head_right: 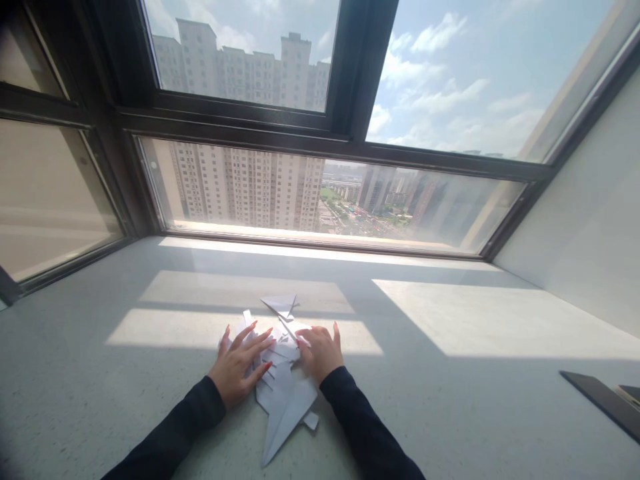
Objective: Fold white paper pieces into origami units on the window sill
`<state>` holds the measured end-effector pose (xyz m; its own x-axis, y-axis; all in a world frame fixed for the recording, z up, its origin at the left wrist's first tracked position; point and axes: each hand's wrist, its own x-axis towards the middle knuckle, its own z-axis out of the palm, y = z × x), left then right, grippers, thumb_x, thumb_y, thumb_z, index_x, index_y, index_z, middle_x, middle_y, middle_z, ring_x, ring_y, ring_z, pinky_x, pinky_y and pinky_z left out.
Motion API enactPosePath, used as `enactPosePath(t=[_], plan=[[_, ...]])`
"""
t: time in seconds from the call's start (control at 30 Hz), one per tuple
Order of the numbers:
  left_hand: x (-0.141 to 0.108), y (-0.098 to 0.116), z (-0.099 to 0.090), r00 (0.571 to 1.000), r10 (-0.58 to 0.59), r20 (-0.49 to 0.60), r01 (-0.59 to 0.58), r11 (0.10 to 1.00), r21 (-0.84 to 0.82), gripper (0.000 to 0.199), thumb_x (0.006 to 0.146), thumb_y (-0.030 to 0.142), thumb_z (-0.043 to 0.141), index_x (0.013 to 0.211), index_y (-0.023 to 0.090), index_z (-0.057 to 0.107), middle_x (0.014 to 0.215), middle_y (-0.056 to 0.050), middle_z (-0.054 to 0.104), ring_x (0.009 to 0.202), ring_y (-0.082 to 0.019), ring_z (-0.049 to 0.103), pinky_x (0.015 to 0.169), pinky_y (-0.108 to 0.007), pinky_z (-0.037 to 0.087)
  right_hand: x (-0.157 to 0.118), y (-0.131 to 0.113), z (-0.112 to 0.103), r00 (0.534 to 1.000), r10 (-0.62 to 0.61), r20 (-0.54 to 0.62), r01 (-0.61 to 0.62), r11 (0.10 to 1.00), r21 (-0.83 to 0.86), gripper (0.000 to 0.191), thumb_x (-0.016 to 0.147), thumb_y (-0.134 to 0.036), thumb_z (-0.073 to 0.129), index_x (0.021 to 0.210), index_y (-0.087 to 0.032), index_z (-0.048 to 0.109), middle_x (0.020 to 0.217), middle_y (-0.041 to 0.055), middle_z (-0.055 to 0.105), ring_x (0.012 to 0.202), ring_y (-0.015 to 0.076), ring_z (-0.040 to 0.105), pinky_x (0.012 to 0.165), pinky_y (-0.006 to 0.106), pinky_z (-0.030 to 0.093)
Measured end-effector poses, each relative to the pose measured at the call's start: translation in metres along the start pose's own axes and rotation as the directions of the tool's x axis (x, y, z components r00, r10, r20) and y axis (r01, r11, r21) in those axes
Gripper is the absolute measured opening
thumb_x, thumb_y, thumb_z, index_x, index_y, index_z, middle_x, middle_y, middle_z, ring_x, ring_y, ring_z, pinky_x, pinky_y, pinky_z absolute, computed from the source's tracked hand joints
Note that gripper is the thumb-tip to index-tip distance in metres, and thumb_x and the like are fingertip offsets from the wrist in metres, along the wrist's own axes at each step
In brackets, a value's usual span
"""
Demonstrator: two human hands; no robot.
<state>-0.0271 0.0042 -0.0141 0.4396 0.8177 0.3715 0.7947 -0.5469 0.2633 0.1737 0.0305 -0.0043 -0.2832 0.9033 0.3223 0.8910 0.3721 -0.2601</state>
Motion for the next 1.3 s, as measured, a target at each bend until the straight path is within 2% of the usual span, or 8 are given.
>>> enactPosePath(t=[0.23,0.37,0.5,0.67,0.83,1.0,1.17,1.3], plan=[[0.002,0.008,-0.007,0.994,0.089,0.058,-0.078,0.982,-0.171,0.024,0.078,0.033,0.04,0.096,0.032,0.056,0.1,0.003,0.062,0.105,-0.02,0.046,0.096,-0.052,0.006,0.013,0.014,-0.015,0.989,0.047,-0.139,-0.04,0.998,0.048,0.052,0.081,-0.043,0.035,0.036,-0.019,0.048,0.063,-0.0011,0.063,0.07,0.0155,0.056,0.089,0.046,0.023],[0.004,0.009,-0.01,1.0,0.023,0.003,-0.022,0.987,-0.161,0.021,0.077,0.029,0.039,0.088,0.027,0.057,0.09,0.001,0.063,0.093,-0.016,0.052,0.098,-0.044,0.015,0.038,0.009,-0.011,0.995,-0.073,-0.075,0.078,0.995,0.063,0.032,0.08,-0.038,0.038,0.069,-0.022,0.063,0.084,0.0023,0.065,0.083,0.0178,0.055,0.081,0.035,0.035],[0.002,0.004,-0.006,0.998,0.052,-0.025,-0.053,0.996,-0.067,0.033,0.076,0.033,0.042,0.108,0.029,0.047,0.111,0.0,0.055,0.107,-0.018,0.043,0.097,-0.043,0.016,0.059,0.003,0.01,0.98,-0.186,0.067,0.19,0.98,-0.052,0.042,0.074,-0.037,0.048,0.114,-0.023,0.047,0.118,0.0037,0.05,0.109,0.0217,0.041,0.087,0.037,0.033],[-0.001,-0.007,0.002,0.995,0.097,0.007,-0.097,0.992,0.083,0.037,0.078,0.042,0.039,0.114,0.038,0.041,0.118,0.002,0.05,0.113,-0.023,0.038,0.095,-0.054,0.008,0.064,0.017,0.025,0.987,-0.115,0.112,0.129,0.984,-0.124,0.028,0.077,-0.032,0.044,0.103,-0.028,0.055,0.109,0.0007,0.057,0.108,0.0221,0.042,0.091,0.046,0.026],[0.0,-0.011,-0.002,0.988,-0.081,-0.135,0.106,0.976,0.188,0.028,0.079,0.037,0.039,0.102,0.033,0.053,0.114,-0.002,0.053,0.112,-0.026,0.037,0.093,-0.057,0.009,0.044,0.041,0.008,0.996,-0.03,0.085,0.045,0.982,-0.184,0.026,0.077,-0.021,0.042,0.095,-0.027,0.06,0.104,0.0027,0.06,0.106,0.0237,0.044,0.091,0.048,0.024],[0.002,-0.006,-0.003,0.962,-0.173,-0.21,0.215,0.957,0.194,0.031,0.079,0.036,0.038,0.105,0.026,0.052,0.117,-0.006,0.051,0.114,-0.026,0.035,0.096,-0.054,0.01,0.015,0.032,-0.009,0.988,-0.099,0.118,0.115,0.984,-0.139,0.021,0.076,-0.025,0.045,0.09,-0.026,0.061,0.096,0.0022,0.064,0.105,0.0233,0.046,0.09,0.045,0.026],[0.001,-0.002,-0.002,0.965,-0.216,-0.151,0.238,0.96,0.15,0.04,0.078,0.042,0.037,0.114,0.026,0.044,0.122,-0.006,0.046,0.115,-0.027,0.033,0.095,-0.055,0.007,0.003,0.007,-0.017,0.968,-0.235,0.089,0.227,0.97,0.091,0.039,0.082,-0.039,0.035,0.062,-0.022,0.063,0.067,0.0012,0.066,0.075,0.0169,0.058,0.082,0.036,0.035],[-0.001,0.0,0.0,0.985,-0.173,-0.015,0.174,0.982,0.076,0.05,0.076,0.044,0.038,0.122,0.024,0.034,0.123,-0.006,0.045,0.115,-0.027,0.034,0.093,-0.06,0.003,-0.002,-0.004,-0.019,0.967,-0.255,-0.014,0.254,0.952,0.173,0.032,0.08,-0.042,0.039,0.083,-0.021,0.063,0.086,0.0045,0.065,0.085,0.0173,0.056,0.077,0.03,0.04]])
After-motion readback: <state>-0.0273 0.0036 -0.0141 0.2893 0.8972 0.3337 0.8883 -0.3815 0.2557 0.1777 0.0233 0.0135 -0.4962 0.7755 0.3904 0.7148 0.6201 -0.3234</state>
